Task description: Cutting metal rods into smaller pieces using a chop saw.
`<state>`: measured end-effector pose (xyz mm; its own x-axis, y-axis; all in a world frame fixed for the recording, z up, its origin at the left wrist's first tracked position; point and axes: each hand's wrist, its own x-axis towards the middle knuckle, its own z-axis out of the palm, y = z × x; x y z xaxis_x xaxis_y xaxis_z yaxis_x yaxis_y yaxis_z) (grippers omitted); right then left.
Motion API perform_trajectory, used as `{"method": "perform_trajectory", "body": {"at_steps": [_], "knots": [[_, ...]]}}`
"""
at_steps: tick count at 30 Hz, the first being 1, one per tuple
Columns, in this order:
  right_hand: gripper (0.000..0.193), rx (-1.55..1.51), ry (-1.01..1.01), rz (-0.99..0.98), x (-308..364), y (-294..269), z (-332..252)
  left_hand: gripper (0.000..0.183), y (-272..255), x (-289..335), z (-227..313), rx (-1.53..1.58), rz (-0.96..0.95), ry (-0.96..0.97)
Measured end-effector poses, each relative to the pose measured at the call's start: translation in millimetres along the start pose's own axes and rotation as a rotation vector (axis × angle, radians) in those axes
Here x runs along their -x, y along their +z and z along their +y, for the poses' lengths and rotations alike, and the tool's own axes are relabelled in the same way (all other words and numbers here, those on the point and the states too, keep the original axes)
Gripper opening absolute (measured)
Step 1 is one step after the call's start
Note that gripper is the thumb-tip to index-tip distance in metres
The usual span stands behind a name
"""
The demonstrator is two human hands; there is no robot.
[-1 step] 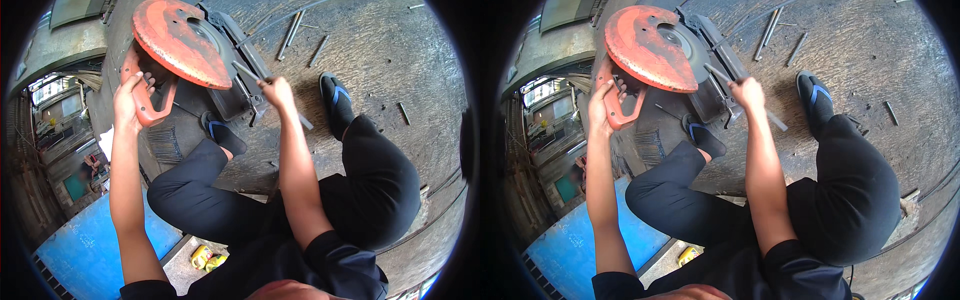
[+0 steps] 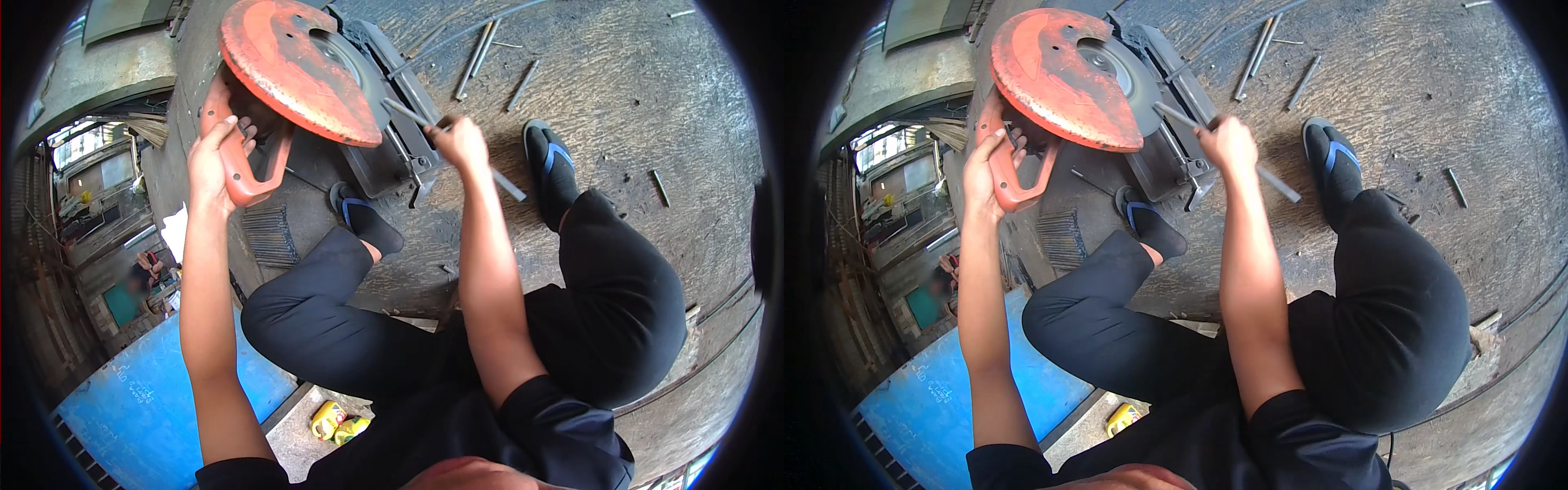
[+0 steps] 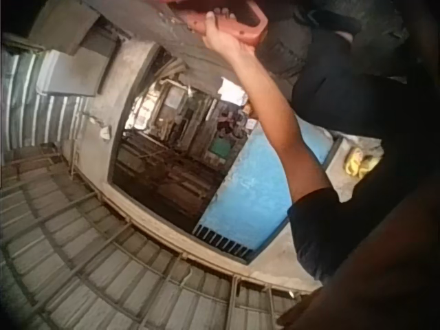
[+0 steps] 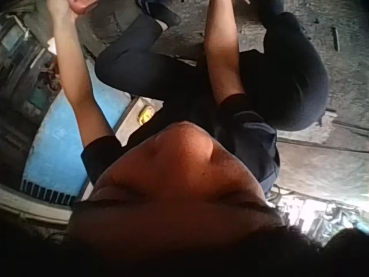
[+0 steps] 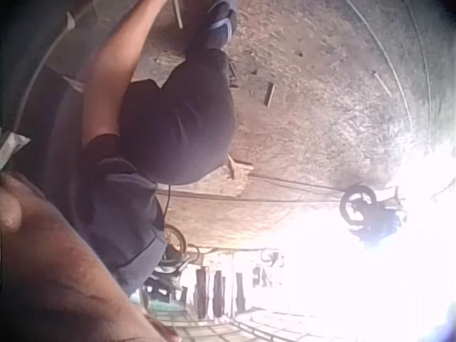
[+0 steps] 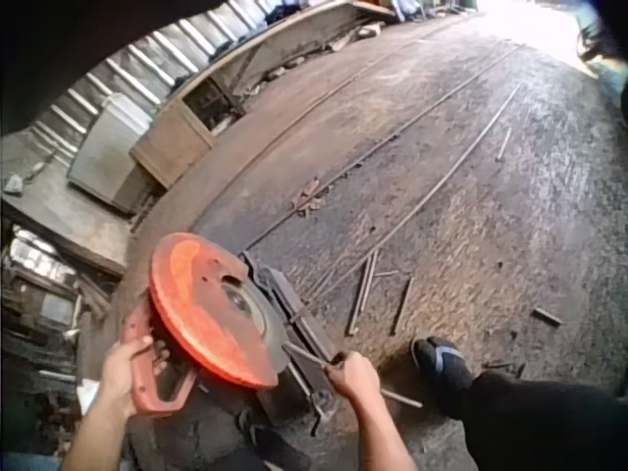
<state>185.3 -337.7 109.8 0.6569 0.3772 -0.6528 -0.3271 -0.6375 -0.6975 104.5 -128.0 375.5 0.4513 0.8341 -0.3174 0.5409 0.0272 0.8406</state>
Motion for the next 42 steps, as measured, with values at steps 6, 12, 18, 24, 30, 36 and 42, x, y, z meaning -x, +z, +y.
{"method": "perform_trajectory", "body": {"at_steps": [6,12,18,24,30,36,42], "knots": [[0.03,0.341,-0.117,-0.112,-51.7,-72.6,-69.5,0.042,-6.4,-5.4,-3.2,-0.055,-0.065,0.011],[0.027,0.592,-0.058,-0.274,-77.7,-81.9,-125.1,0.034,-4.7,-8.6,-2.1,-0.102,-0.06,0.005],[0.031,0.635,0.141,-0.668,-105.5,-96.3,-136.6,0.029,-4.1,-5.7,-2.1,-0.086,-0.047,0.031],[0.026,0.654,0.01,-0.629,-119.4,-93.9,-124.4,0.038,1.5,0.1,-0.7,-0.021,-0.024,-0.002],[0.028,0.561,0.016,-0.641,-117.0,-77.0,-124.0,0.042,-1.3,-0.4,0.1,-0.064,-0.063,-0.019],[0.028,0.587,-0.052,-0.657,-122.3,-68.0,-115.2,0.041,-0.3,-0.6,-0.2,-0.062,-0.068,-0.02],[0.03,0.609,-0.145,-0.669,-124.0,-68.7,-114.2,0.041,0.0,0.6,0.4,-0.063,-0.056,-0.023]]}}
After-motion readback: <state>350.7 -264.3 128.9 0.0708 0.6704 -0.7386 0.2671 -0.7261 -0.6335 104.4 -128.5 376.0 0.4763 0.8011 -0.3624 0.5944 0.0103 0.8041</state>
